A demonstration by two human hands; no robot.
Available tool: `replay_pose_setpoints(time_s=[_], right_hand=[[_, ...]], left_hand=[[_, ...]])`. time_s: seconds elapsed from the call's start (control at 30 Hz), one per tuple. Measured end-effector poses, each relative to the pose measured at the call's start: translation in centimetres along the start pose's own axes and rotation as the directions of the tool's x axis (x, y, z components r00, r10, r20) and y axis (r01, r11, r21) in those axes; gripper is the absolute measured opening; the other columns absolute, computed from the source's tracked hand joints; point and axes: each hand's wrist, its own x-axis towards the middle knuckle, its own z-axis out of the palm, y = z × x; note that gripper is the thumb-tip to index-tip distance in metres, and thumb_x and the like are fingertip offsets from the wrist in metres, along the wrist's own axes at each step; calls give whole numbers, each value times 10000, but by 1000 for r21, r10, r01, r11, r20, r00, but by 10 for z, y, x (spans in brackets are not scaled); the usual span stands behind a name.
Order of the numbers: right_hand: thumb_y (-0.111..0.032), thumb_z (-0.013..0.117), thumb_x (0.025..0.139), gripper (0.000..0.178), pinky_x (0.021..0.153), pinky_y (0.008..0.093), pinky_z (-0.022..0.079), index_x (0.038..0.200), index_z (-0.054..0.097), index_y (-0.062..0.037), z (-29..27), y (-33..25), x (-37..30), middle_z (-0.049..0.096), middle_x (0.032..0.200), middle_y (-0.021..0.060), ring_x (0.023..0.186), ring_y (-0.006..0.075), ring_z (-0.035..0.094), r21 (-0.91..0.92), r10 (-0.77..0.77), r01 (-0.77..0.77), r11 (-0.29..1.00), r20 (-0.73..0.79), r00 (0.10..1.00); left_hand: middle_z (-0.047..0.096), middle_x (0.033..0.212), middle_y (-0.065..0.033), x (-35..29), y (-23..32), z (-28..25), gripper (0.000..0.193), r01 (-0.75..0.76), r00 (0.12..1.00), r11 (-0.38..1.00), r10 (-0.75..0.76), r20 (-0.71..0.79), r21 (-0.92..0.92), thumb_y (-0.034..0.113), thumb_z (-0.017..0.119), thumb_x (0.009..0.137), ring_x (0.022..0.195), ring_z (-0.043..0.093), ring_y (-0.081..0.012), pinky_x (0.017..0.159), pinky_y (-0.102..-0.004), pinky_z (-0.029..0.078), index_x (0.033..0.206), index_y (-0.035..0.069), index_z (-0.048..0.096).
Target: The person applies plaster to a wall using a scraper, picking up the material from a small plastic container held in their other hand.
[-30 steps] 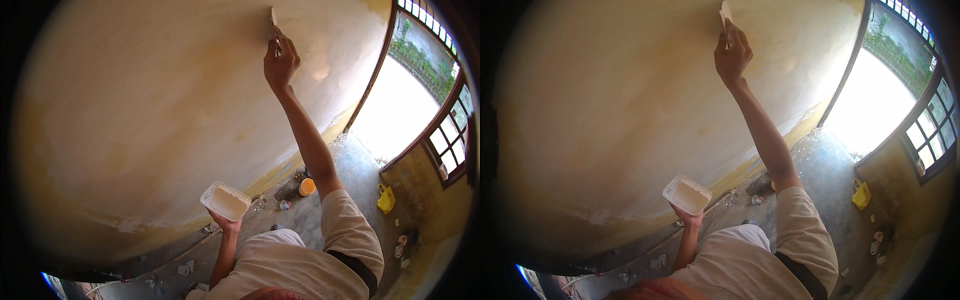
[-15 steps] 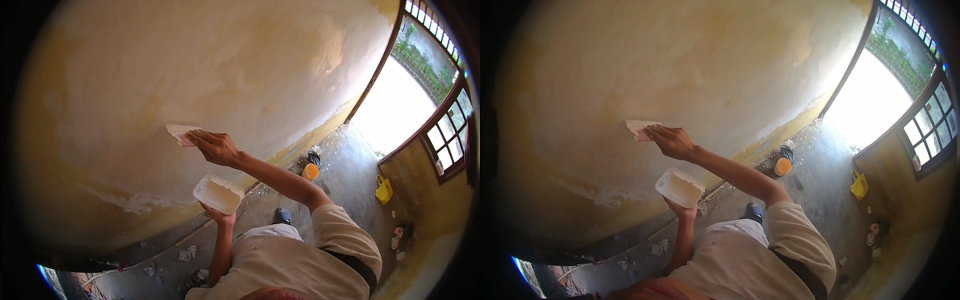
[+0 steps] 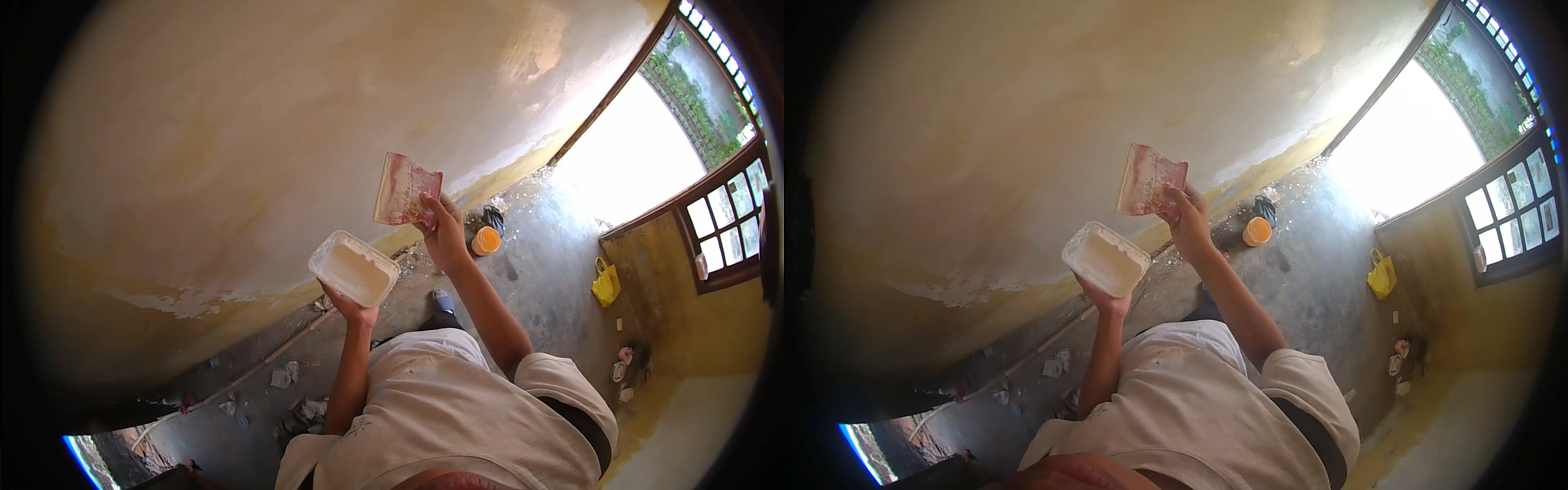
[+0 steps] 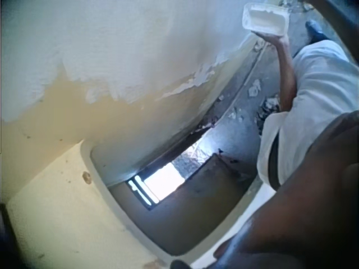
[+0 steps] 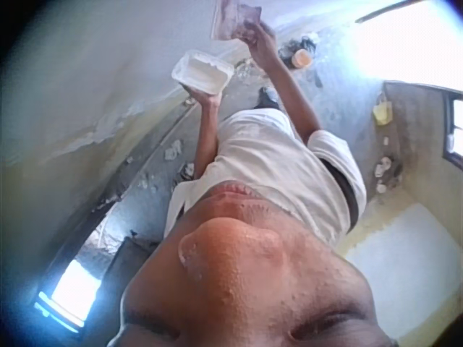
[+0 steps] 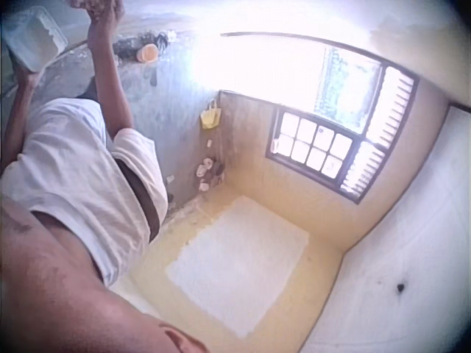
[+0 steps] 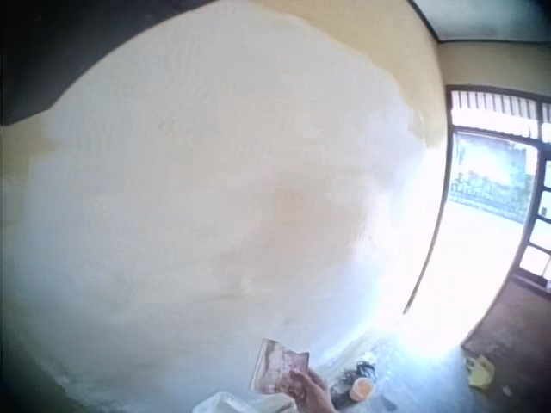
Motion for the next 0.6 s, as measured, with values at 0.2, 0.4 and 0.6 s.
replay_pose_setpoints(time_s=[0.2,0.4,0.6], right_hand=[[-78,618,1031,339,798,272,549,1357,551,-18,-45,40,8,691,1119,54,893,115,676,-63,-181,177,982,-70,981],[-144,644,1042,335,720,253,511,1343,585,-8,-78,-22,70,682,1059,32,894,77,631,-375,-583,516,770,-85,808],[-245,655,1055,394,867,331,547,1378,637,-22,-40,-136,153,713,1134,81,1024,156,656,-632,-827,653,418,34,561]], left_hand=[[563,1477,7,37,-16,-66,570,22,996,998,-17,92,-54,605,400,1081,1364,552,-241,1157,-497,452,1510,240,486],[580,1444,20,59,-38,-98,563,-146,948,989,134,290,21,599,445,1070,1337,571,-233,1142,-469,465,1506,246,494],[620,1385,48,68,-43,-99,549,55,980,983,-19,196,-175,604,472,1058,1308,588,-199,1121,-447,473,1466,243,543]])
